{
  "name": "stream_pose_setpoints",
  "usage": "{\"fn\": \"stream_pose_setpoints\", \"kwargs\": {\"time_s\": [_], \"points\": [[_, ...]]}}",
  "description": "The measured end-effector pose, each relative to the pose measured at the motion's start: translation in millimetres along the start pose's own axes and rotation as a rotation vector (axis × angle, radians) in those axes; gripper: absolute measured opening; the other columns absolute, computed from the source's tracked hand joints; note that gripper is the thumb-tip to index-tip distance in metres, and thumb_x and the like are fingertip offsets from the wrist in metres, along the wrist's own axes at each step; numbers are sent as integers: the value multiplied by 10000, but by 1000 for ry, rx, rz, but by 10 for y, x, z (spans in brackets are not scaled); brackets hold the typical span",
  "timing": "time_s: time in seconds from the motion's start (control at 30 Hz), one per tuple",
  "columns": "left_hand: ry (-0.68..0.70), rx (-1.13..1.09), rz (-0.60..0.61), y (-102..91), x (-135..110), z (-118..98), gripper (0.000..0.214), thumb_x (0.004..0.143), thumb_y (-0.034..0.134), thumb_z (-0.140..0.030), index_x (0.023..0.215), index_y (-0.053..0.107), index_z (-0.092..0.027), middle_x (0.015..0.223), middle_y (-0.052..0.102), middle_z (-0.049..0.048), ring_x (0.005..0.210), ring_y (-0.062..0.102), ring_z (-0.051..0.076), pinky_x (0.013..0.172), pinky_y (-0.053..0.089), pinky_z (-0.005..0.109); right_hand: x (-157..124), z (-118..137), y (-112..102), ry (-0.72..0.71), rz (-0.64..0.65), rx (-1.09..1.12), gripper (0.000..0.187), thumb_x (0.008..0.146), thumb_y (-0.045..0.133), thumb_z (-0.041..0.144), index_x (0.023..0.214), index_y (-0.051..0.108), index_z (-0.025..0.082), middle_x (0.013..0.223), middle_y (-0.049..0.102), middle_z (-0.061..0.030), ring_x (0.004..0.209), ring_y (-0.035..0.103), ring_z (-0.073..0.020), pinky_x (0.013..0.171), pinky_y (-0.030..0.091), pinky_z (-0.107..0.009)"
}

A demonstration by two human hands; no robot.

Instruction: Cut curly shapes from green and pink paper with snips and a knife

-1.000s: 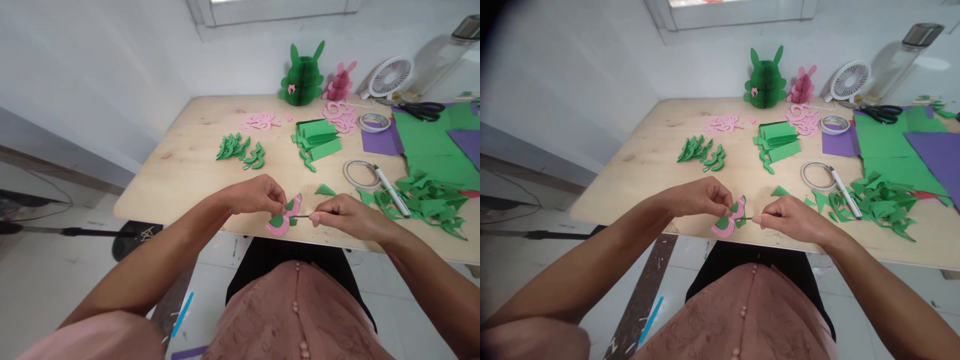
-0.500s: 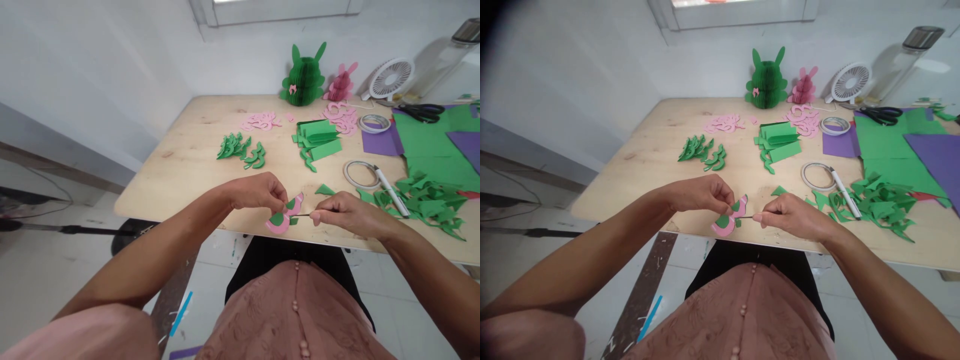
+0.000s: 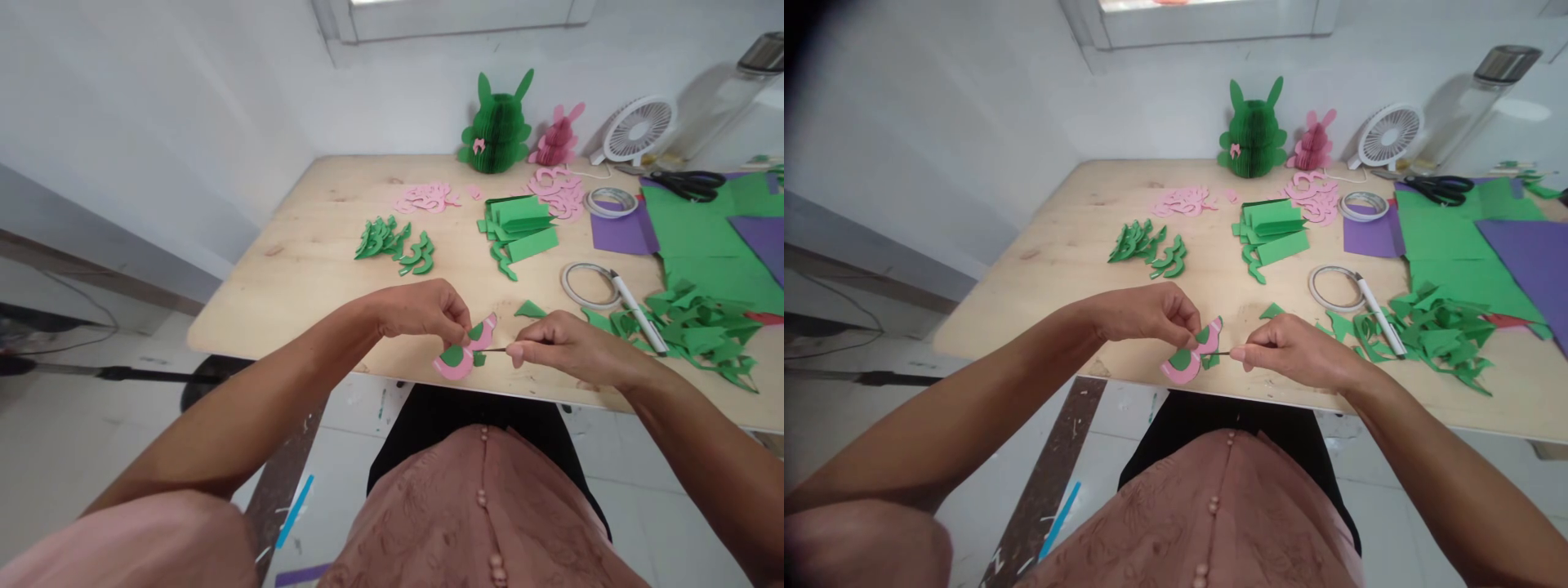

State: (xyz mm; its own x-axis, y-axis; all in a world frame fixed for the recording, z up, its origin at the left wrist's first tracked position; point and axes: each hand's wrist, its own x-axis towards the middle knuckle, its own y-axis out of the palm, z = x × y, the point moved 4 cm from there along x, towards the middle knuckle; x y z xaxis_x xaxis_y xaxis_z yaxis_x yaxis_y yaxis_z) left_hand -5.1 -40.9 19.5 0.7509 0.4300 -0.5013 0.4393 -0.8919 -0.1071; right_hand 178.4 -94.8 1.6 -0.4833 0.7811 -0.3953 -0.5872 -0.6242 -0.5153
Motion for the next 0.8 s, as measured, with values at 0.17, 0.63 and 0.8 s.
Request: {"fn": "stream_pose_setpoints", "kwargs": {"time_s": [0.17, 0.63, 0.8], "points": [[-11, 5, -6, -7, 15, 7, 53, 650, 697, -135, 614, 661, -148, 559, 619, -41, 556, 525, 67, 580, 395, 194, 4, -8, 5, -18, 4, 14, 470, 832, 538, 580, 669, 670, 160, 547, 289, 53, 496, 257, -85, 456, 197, -247], [-26, 2, 43, 11, 32, -3, 52, 667, 679, -118, 624, 673, -147, 558, 637, -37, 558, 553, 74, 576, 406, 196, 22, -42, 12, -28, 28, 7, 457, 833, 569, 532, 553, 529, 172, 554, 240, 59, 499, 225, -83, 454, 175, -251], [-20, -2, 51, 18, 36, -5, 69, 660, 682, -122, 600, 661, -147, 541, 619, -43, 537, 530, 67, 565, 398, 193, 16, -41, 13, -39, 29, -6, 462, 834, 570, 521, 540, 485, 174, 564, 251, 56, 508, 236, -83, 460, 184, -250]]}}
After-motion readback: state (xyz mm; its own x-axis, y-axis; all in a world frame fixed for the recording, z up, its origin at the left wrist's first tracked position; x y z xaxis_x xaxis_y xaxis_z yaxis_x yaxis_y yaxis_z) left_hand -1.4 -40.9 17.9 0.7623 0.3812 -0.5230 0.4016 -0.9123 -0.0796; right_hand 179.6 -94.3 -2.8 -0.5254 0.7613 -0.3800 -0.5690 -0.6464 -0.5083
